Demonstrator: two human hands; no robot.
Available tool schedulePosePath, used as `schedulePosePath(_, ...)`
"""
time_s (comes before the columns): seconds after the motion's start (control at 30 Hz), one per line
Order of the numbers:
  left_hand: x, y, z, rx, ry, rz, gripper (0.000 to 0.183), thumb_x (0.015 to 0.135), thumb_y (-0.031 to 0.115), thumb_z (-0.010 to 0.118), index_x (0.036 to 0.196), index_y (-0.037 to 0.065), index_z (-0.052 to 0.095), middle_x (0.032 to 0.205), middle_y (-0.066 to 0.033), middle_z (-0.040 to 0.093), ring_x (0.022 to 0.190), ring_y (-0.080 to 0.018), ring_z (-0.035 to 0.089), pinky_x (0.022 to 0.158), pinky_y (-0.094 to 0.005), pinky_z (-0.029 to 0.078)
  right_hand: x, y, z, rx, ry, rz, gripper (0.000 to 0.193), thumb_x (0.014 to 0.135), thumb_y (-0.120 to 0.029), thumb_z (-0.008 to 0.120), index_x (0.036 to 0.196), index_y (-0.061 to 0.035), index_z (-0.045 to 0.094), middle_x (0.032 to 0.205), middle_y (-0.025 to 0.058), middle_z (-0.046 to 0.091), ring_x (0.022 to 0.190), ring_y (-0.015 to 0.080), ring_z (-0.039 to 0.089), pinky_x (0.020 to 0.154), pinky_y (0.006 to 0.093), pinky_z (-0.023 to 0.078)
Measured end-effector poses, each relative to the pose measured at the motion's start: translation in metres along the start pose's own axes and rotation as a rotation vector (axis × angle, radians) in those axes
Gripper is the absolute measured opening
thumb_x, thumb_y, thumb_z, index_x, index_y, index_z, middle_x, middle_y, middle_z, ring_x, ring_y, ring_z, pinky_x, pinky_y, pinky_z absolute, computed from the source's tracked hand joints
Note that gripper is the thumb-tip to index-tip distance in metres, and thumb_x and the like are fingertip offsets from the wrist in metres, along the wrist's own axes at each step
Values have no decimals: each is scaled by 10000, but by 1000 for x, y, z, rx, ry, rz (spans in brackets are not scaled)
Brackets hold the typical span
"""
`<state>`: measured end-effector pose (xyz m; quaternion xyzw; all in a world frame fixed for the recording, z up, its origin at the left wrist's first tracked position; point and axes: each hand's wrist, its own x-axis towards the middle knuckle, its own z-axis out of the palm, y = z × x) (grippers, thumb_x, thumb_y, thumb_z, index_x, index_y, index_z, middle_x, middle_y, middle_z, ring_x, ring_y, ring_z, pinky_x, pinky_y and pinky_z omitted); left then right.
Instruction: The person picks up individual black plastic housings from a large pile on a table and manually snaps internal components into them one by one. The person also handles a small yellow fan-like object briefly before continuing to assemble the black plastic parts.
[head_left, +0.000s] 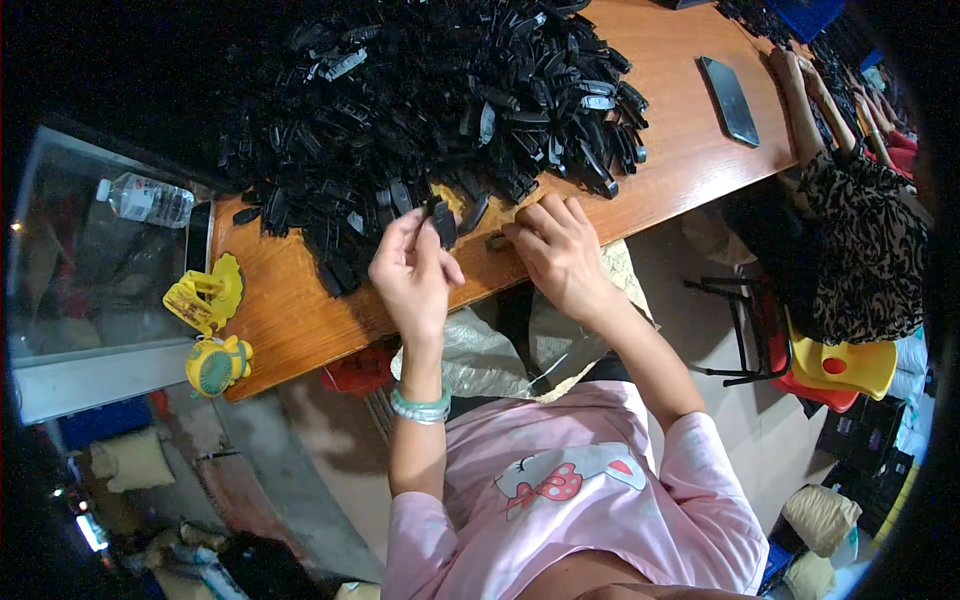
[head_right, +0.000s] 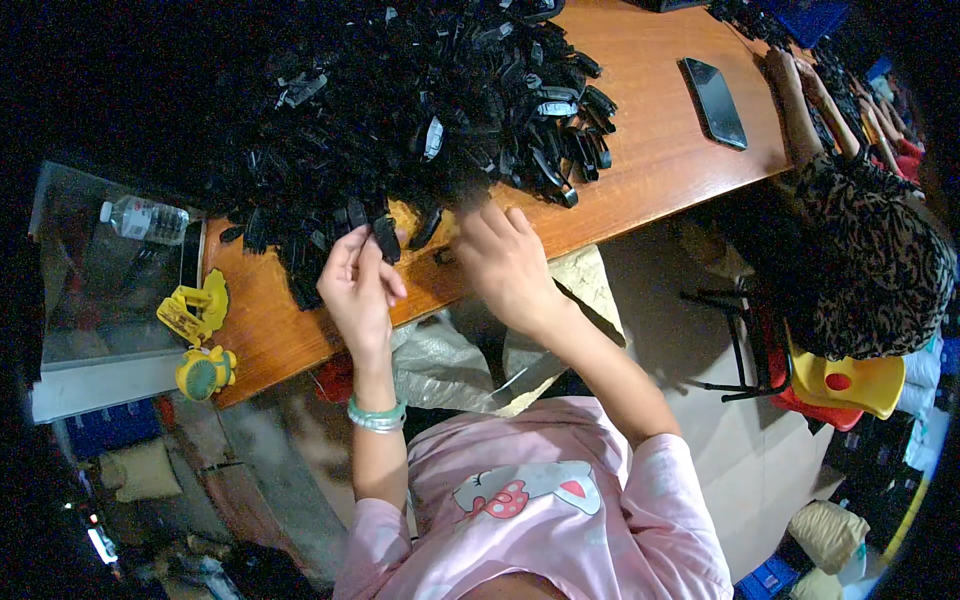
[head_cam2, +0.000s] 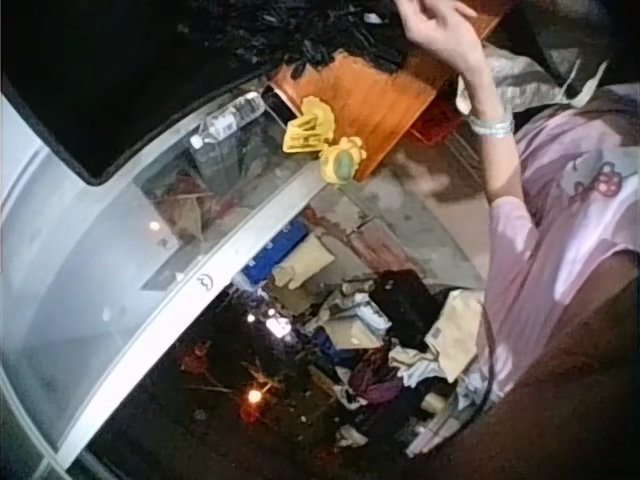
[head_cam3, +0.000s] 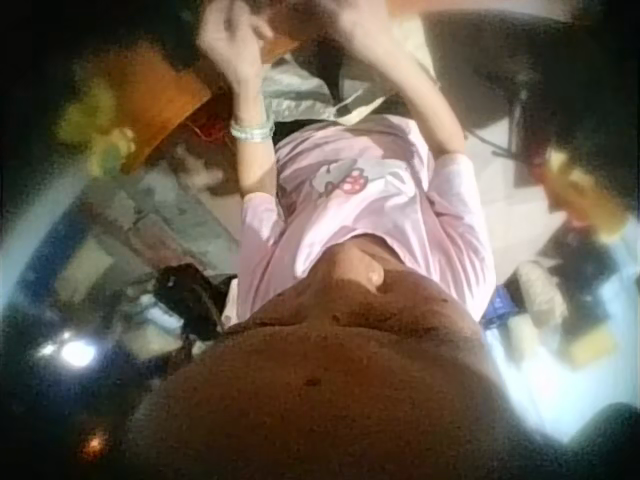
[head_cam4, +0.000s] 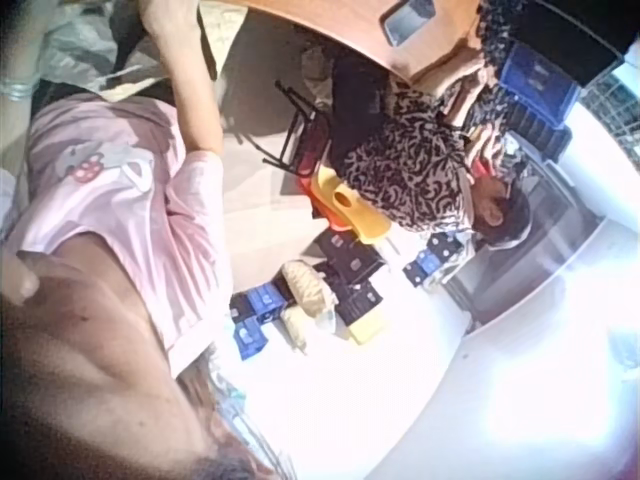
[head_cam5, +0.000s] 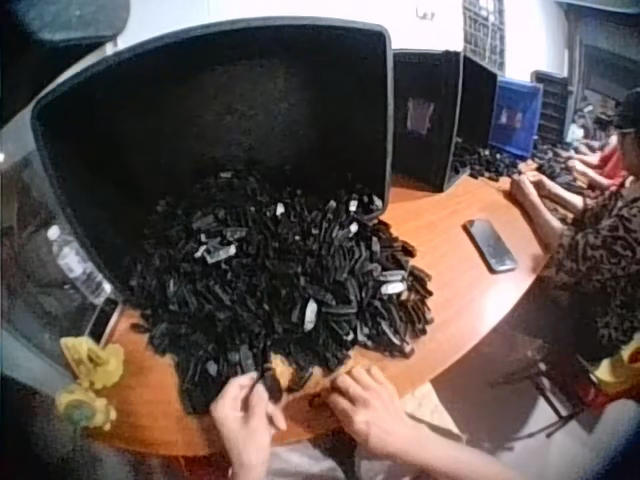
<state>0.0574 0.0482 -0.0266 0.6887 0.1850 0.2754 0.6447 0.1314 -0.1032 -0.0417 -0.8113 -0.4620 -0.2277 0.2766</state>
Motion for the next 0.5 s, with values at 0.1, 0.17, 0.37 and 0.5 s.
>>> schedulePosePath(0.1,-6,3,-7,-348,-90,-210,203,920,74,500,1088,-33,541,899,-143,650,514,-120,552,446,-218,432,0,-1,2,-42,-76,-12,144,713,-131,544,832,-55,574,893,75,523,856,241,495,744,353,375)
schedulePosePath(0.17,-11,5,-4,-542,-75,-257,219,929,101,486,1100,-28,533,922,-152,641,541,-127,570,452,-227,446,-2,4,7,-33,-50,44,183,711,-134,545,877,-59,567,900,75,525,861,240,494,761,360,371)
schedulePosePath(0.37,-33,-2,-19,-263,-245,-247,182,858,59,616,993,-62,600,888,-74,606,576,-96,576,490,-214,467,-19,4,-7,-4,-170,74,289,742,-80,672,1006,-41,562,934,76,572,907,238,534,801,362,397)
schedulePosePath(0.5,-41,-4,-20,87,-376,-21,255,849,20,614,1096,-42,602,884,-78,592,592,-78,546,493,-194,422,-23,-18,-28,890,-128,543,346,830,-100,640,1160,-46,553,1143,92,588,1152,254,501,1013,354,330)
